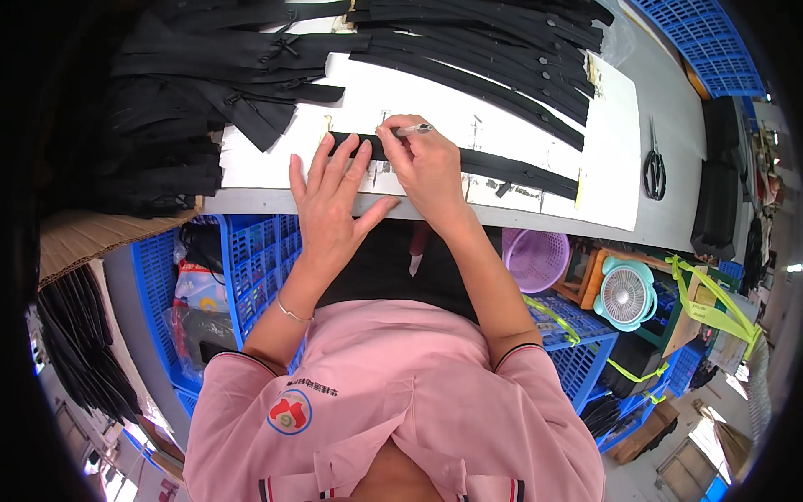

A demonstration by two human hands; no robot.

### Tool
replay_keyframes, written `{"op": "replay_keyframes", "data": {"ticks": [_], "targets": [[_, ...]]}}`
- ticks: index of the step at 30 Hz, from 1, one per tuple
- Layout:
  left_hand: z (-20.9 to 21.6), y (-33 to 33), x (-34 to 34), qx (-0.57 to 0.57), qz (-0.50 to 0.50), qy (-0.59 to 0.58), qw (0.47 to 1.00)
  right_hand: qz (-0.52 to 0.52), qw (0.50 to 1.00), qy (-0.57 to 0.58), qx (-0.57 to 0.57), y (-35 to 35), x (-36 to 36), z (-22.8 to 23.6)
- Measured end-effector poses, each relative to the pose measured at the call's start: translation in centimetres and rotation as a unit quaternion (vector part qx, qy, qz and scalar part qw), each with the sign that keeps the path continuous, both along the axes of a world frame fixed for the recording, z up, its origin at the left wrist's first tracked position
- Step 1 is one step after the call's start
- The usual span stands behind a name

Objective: Marking measurement lines on a set of black zippers using a template and a pen.

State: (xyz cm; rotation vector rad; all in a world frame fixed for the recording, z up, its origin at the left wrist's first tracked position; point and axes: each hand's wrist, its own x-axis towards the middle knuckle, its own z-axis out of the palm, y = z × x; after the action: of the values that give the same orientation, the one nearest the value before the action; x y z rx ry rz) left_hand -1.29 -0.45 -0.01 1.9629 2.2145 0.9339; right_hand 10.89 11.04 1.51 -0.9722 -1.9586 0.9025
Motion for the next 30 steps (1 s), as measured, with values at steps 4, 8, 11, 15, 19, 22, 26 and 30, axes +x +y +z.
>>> {"op": "replay_keyframes", "data": {"ticks": [4, 8, 11, 15, 19, 22, 26, 30], "targets": [[-0.1, 0.1, 0.0, 0.004, 0.001, 0.001, 1.000, -0.004, 1.000, -0.002, 0.019, -0.1, -0.1, -0.5], [-0.1, 0.1, 0.0, 0.003, -0.002, 0.000, 1.000, -0.008, 1.000, 0.011, -0.008, -0.3, 0.3, -0.3], [-0.1, 0.1, 0.0, 0.004, 0.000, 0.003, 1.000, 0.028, 0.999, 0.001, -0.046, -0.1, 1.0, -0.3], [0.0, 0.1, 0.1, -0.005, 0.003, 0.001, 1.000, 0.058, 0.998, -0.001, -0.039, 0.0, 1.1, -0.4], [0.1, 0.2, 0.2, -0.010, -0.001, -0.005, 1.000, 0.052, 0.999, -0.008, -0.008, 0.0, 1.1, -0.6], [0.2, 0.1, 0.2, -0.017, -0.002, -0.001, 1.000, 0.056, 0.998, -0.010, -0.001, 0.1, 1.4, -0.3], [0.3, -0.1, 0.1, -0.027, 0.001, 0.001, 1.000, 0.030, 0.997, 0.043, -0.063, -0.3, 2.8, 0.8], [0.4, 0.0, 0.1, -0.031, -0.007, 0.013, 0.999, -0.101, 0.989, 0.089, -0.060, 0.6, 7.1, 1.4]]}}
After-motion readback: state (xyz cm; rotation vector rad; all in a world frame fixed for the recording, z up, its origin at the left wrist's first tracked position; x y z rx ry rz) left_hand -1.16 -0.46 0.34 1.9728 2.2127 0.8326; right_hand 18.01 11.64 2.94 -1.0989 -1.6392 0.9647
